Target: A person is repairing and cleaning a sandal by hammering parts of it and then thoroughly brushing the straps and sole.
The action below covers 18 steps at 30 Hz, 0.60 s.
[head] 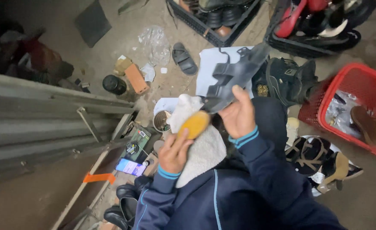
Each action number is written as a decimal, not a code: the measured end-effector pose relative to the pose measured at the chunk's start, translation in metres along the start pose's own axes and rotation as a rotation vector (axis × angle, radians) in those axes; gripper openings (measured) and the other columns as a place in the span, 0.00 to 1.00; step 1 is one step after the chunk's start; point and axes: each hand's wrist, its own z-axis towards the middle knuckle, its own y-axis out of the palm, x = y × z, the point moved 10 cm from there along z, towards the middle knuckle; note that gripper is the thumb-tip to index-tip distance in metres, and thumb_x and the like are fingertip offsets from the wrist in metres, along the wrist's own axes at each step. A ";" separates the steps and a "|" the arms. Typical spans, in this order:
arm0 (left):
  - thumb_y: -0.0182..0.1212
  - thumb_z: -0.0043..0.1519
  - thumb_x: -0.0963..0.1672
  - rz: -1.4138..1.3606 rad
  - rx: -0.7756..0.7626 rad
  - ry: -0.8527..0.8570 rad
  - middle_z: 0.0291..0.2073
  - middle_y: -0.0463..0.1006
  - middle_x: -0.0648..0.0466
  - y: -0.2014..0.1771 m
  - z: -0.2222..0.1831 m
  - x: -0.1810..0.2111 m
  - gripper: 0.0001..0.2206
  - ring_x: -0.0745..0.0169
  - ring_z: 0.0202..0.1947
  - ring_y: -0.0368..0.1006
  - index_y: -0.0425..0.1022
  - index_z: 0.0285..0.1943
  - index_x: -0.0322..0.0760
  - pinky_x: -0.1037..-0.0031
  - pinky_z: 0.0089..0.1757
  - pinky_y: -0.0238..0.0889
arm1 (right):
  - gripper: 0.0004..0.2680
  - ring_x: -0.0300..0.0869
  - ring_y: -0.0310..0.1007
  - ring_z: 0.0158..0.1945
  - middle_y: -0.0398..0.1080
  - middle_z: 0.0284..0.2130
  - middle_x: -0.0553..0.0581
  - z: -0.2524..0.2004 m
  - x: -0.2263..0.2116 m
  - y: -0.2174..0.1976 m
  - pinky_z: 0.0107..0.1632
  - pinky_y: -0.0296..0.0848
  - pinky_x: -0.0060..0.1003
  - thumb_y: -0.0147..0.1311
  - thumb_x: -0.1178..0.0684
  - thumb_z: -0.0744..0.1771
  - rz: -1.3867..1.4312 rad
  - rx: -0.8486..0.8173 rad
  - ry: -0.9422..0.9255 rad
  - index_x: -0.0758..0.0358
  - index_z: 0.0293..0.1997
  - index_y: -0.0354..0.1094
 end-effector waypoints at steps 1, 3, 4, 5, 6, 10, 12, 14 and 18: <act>0.71 0.58 0.42 -0.012 -0.008 0.009 0.32 0.80 0.53 0.000 0.004 0.005 0.17 0.50 0.26 0.78 0.83 0.57 0.40 0.61 0.28 0.69 | 0.12 0.49 0.76 0.51 0.76 0.48 0.58 0.002 -0.001 -0.004 0.57 0.76 0.54 0.56 0.46 0.67 0.005 0.008 -0.014 0.54 0.54 0.71; 0.70 0.59 0.41 -0.020 0.029 -0.031 0.31 0.80 0.51 -0.009 0.008 0.009 0.18 0.53 0.27 0.78 0.80 0.60 0.36 0.71 0.33 0.72 | 0.13 0.50 0.77 0.50 0.77 0.48 0.59 0.005 0.003 -0.009 0.55 0.78 0.56 0.57 0.45 0.67 -0.007 0.015 -0.004 0.57 0.53 0.72; 0.70 0.59 0.41 -0.023 0.028 -0.031 0.31 0.80 0.51 0.000 0.020 0.019 0.18 0.53 0.27 0.78 0.80 0.60 0.36 0.71 0.33 0.72 | 0.13 0.50 0.77 0.50 0.77 0.48 0.59 0.022 0.025 -0.038 0.55 0.78 0.56 0.57 0.45 0.67 -0.008 0.017 -0.006 0.57 0.53 0.72; 0.72 0.57 0.42 -0.031 0.029 0.021 0.32 0.80 0.52 0.006 0.027 0.035 0.18 0.55 0.26 0.77 0.82 0.57 0.38 0.69 0.33 0.73 | 0.12 0.51 0.78 0.48 0.77 0.47 0.62 0.035 0.050 -0.066 0.54 0.79 0.54 0.58 0.48 0.66 -0.015 0.000 -0.008 0.59 0.53 0.72; 0.74 0.55 0.42 -0.040 0.030 0.073 0.32 0.80 0.54 0.012 0.035 0.051 0.17 0.56 0.25 0.77 0.84 0.55 0.40 0.68 0.33 0.73 | 0.11 0.52 0.79 0.47 0.77 0.46 0.64 0.048 0.075 -0.094 0.53 0.80 0.52 0.59 0.51 0.66 -0.023 -0.016 -0.011 0.60 0.52 0.72; 0.72 0.57 0.42 -0.013 0.020 0.078 0.31 0.79 0.54 -0.004 0.012 0.025 0.16 0.54 0.25 0.77 0.84 0.56 0.39 0.69 0.33 0.72 | 0.12 0.49 0.78 0.50 0.77 0.48 0.60 0.016 0.013 -0.017 0.57 0.77 0.51 0.56 0.48 0.67 0.078 0.017 0.000 0.58 0.53 0.72; 0.67 0.61 0.42 -0.008 0.032 -0.026 0.30 0.79 0.50 -0.015 0.003 0.009 0.16 0.50 0.23 0.75 0.81 0.58 0.37 0.77 0.28 0.70 | 0.14 0.52 0.78 0.50 0.77 0.49 0.61 -0.003 -0.014 0.011 0.56 0.77 0.53 0.55 0.46 0.65 0.090 -0.026 -0.024 0.58 0.55 0.72; 0.70 0.58 0.42 -0.014 0.039 0.018 0.31 0.79 0.52 -0.006 0.022 0.038 0.16 0.53 0.23 0.76 0.83 0.56 0.39 0.75 0.30 0.71 | 0.15 0.54 0.78 0.49 0.77 0.49 0.64 0.006 0.023 -0.006 0.57 0.77 0.55 0.55 0.46 0.65 0.125 -0.044 0.009 0.60 0.55 0.72; 0.71 0.58 0.44 0.013 0.020 0.023 0.33 0.81 0.54 -0.004 0.001 0.017 0.16 0.53 0.25 0.77 0.83 0.56 0.41 0.68 0.31 0.71 | 0.17 0.55 0.77 0.47 0.76 0.47 0.63 -0.022 0.012 0.037 0.54 0.78 0.52 0.52 0.47 0.63 0.217 -0.059 0.023 0.63 0.54 0.71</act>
